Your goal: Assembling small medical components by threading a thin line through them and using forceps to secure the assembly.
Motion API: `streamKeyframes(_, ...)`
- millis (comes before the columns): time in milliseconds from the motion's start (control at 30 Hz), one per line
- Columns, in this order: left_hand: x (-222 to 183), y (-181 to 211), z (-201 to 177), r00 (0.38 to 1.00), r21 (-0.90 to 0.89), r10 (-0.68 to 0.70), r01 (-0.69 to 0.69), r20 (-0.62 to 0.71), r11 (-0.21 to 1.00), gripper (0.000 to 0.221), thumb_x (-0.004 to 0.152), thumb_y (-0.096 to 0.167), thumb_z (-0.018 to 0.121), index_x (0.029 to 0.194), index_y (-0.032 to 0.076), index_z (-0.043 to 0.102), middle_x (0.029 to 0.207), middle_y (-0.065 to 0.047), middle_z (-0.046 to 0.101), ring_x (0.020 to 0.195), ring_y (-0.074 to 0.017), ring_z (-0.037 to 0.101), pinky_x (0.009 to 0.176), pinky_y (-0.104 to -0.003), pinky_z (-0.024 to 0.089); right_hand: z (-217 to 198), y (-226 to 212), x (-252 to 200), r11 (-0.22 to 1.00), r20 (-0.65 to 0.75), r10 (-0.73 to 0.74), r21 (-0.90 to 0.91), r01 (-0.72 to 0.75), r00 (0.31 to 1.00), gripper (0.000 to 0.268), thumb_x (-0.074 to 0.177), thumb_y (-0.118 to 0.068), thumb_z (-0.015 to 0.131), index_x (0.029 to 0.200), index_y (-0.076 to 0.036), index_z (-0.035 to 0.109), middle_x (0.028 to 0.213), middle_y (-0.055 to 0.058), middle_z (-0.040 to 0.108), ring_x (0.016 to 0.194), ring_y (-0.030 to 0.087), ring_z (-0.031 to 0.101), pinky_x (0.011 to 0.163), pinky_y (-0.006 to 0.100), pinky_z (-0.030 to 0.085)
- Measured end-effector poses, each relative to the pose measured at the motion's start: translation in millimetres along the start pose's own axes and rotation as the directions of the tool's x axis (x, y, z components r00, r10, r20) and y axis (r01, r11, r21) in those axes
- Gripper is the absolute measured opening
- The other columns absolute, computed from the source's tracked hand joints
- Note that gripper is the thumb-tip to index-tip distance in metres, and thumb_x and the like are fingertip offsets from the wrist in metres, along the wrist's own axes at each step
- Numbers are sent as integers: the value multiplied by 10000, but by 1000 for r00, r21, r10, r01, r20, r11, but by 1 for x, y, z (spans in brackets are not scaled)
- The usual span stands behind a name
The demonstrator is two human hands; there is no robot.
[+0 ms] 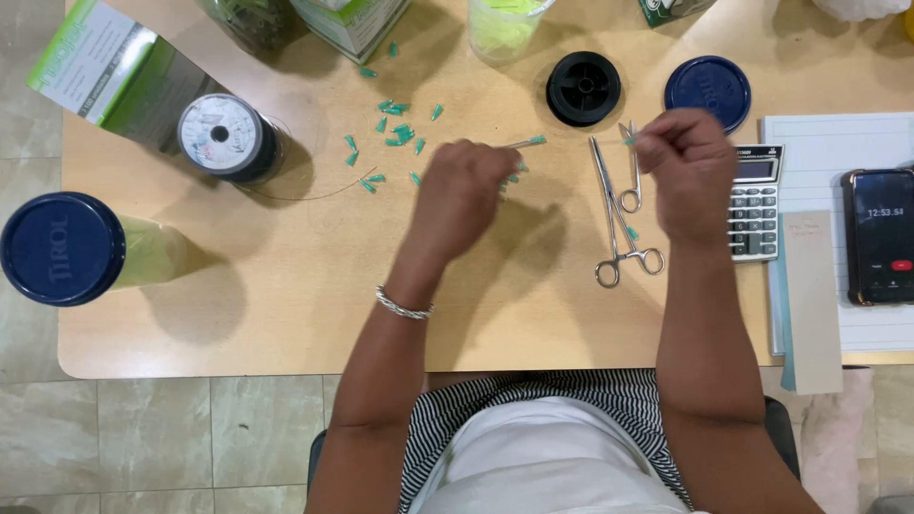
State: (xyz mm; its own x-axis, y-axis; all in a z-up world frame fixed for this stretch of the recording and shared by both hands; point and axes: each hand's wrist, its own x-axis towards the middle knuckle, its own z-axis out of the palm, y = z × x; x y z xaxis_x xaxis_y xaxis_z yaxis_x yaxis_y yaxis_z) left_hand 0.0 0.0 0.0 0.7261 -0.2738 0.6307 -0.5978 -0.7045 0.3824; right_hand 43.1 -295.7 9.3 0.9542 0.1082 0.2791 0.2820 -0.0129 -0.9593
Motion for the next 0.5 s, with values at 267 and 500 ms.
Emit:
streamKeyframes(267,14,11,-48,817,-58,-313,386,484,920,68,832,215,826,862,171,783,832,-49,720,903,-293,664,857,-425,453,57,-41,-15,983,267,147,-150,-110,952,133,888,57,800,1011,28,759,790,127,692,755,123,603,695,287,508)
streamKeyframes(500,7,6,-16,710,118,-309,306,633,945,166,784,282,863,909,192,801,882,-53,695,932,-275,648,878,-429,468,68,-45,-15,861,383,212,-508,13,899,69,916,-77,785,984,-69,790,993,138,781,894,327,731,791,424,555)
